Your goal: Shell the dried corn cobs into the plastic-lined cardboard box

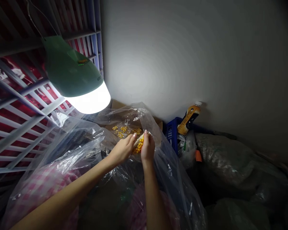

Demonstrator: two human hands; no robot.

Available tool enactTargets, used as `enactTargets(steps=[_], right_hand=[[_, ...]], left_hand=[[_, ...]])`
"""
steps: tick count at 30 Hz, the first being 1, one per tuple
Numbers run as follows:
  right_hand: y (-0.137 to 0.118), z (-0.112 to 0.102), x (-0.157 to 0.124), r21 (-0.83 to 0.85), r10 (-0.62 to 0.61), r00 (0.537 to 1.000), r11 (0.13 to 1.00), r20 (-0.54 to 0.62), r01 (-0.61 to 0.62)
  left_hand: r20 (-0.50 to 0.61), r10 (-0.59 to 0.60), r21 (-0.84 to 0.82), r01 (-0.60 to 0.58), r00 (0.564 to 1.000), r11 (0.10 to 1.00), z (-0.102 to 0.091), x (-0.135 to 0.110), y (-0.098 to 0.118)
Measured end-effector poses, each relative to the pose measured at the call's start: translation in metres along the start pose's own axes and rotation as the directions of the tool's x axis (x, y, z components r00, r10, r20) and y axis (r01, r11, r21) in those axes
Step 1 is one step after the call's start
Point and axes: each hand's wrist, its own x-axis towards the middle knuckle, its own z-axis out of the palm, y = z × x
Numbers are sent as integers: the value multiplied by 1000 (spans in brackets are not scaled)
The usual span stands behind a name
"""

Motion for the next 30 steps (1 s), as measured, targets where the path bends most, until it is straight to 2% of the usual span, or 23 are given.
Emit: enactTargets(steps=[2,4,8,11,15,17,19,21,23,24,26,30], right_hand=[[1,-1,1,-14,-3,1000,1000,-12,3],[3,-1,2,-12,-11,1000,1000,-15,11],[3,0,1,-1,-29,999,1000,-18,29],[1,2,-2,29,-13,1000,999,-29,13],[-1,2,-3,47,-19,999,999,-39,21],[0,0,-1,73,-10,999,997,-38,13],[1,-2,1,99,2,999,995,-49,3],[2,-3,3,112,6,998,994,-64,1],[2,-4,3,100,3,997,995,-83,6],[1,-4,3,88,1,996,996,-89,6],[1,-4,4,73,17,997,997,-76,-12],[1,-4,5,123,164,982,977,98,-176]], left_hand=[[43,50,131,-55,998,990,2,-4,3],[82,52,126,-62,995,990,7,-8,3],[75,26,-111,-18,997,994,16,-12,1],[83,-62,-273,83,995,959,17,-11,0],[221,-134,-412,217,966,885,13,-6,1],[298,-162,-426,283,941,859,8,-1,2],[278,-187,-381,286,942,879,4,3,2],[107,-140,-239,162,984,957,0,4,3],[-54,10,20,-9,999,1000,0,2,3],[-71,83,151,-72,994,986,1,0,3],[-18,150,320,-137,988,937,5,-4,3],[39,162,386,-164,986,908,13,-8,-1]])
